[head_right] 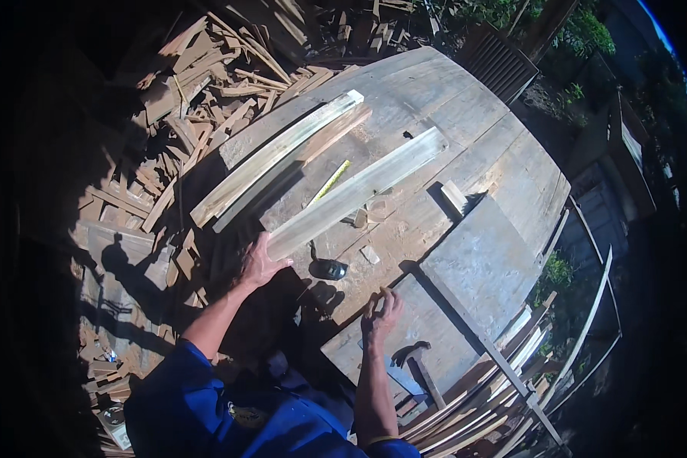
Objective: The person saws a piece of wood. The person positions a length of wood against a guide and saws it into smaller sections.
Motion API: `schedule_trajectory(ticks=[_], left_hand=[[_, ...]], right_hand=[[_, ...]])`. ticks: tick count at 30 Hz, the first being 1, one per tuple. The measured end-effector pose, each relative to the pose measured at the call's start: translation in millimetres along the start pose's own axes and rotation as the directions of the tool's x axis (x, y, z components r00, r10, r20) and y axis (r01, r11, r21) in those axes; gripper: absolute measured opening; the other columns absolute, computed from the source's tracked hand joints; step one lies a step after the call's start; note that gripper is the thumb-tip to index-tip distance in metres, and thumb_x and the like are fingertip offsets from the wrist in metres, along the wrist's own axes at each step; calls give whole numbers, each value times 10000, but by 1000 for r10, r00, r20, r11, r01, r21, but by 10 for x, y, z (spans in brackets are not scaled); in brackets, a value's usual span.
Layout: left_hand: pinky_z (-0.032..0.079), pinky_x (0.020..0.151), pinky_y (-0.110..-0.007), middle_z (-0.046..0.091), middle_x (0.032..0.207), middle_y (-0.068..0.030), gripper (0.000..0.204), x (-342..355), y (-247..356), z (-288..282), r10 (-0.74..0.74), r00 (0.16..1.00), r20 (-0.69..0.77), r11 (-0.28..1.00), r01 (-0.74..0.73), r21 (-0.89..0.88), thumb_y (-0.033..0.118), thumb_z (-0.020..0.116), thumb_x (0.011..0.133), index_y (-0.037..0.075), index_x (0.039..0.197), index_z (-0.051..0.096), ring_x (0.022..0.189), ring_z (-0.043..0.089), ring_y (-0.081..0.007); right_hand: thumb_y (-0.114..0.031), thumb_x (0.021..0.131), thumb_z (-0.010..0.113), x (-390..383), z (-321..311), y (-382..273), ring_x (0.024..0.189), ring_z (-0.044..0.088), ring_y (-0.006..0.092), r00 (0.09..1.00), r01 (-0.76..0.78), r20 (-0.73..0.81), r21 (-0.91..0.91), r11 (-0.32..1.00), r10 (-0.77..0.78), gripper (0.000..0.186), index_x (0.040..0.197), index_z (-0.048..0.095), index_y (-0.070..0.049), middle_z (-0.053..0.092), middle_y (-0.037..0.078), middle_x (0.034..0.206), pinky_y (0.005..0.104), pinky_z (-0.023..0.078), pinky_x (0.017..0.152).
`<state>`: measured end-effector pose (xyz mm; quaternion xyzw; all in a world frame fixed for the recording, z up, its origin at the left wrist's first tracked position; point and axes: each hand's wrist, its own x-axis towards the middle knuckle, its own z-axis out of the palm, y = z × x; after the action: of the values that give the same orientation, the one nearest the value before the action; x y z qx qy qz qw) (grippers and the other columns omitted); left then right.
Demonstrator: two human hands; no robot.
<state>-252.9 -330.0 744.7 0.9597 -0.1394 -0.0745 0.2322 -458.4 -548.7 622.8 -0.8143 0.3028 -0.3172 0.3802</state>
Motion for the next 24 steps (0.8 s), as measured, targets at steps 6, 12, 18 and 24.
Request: schedule_trajectory(ticks=[6, 12, 18, 24], left_hand=[[473, 949, -538, 640, 1199, -240, 712, 1009, -660, -432, -129, 989, -76, 972, 141, 188, 378, 874, 719, 59, 1210, 468, 1112, 606, -440], [464, 936, -581, 605, 1219, -225, 700, 1851, -700, -352, -174, 981, -91, 898, 196, 393, 427, 860, 748, 43, 1199, 488, 1173, 581, -428], [423, 955, -529, 501, 1360, -176, 738, 2222, -240, -131, 106, 987, -124, 681, 19, 732, 453, 795, 807, 29, 1344, 517, 1266, 461, -341], [410, 1015, -482, 477, 1438, -119, 675, 3100, 1291, 1393, 615, 765, 193, 669, -635, 385, 338, 748, 862, 60, 1422, 492, 1259, 488, -323]], right_hand=[[-113, 837, 684, -106, 735, 391, 1255, 498, 406, 928, -372, -92, -191, 908, 361, 443, 1261, 580, -40, 542, 214, 1326, 500, 387, 1073], [-208, 887, 645, -108, 826, 514, 1378, 397, 406, 947, -318, -153, -360, 877, 281, 432, 1287, 578, -60, 487, 199, 1436, 533, 277, 1176], [-291, 903, 647, -82, 785, 442, 1406, 370, 391, 929, -370, -130, -404, 837, 347, 428, 1270, 588, -79, 456, 185, 1445, 532, 244, 1209], [-308, 854, 691, 26, 737, 342, 1390, 386, 385, 922, -384, -102, -385, 840, 374, 461, 1251, 605, -89, 463, 173, 1428, 549, 256, 1202]])
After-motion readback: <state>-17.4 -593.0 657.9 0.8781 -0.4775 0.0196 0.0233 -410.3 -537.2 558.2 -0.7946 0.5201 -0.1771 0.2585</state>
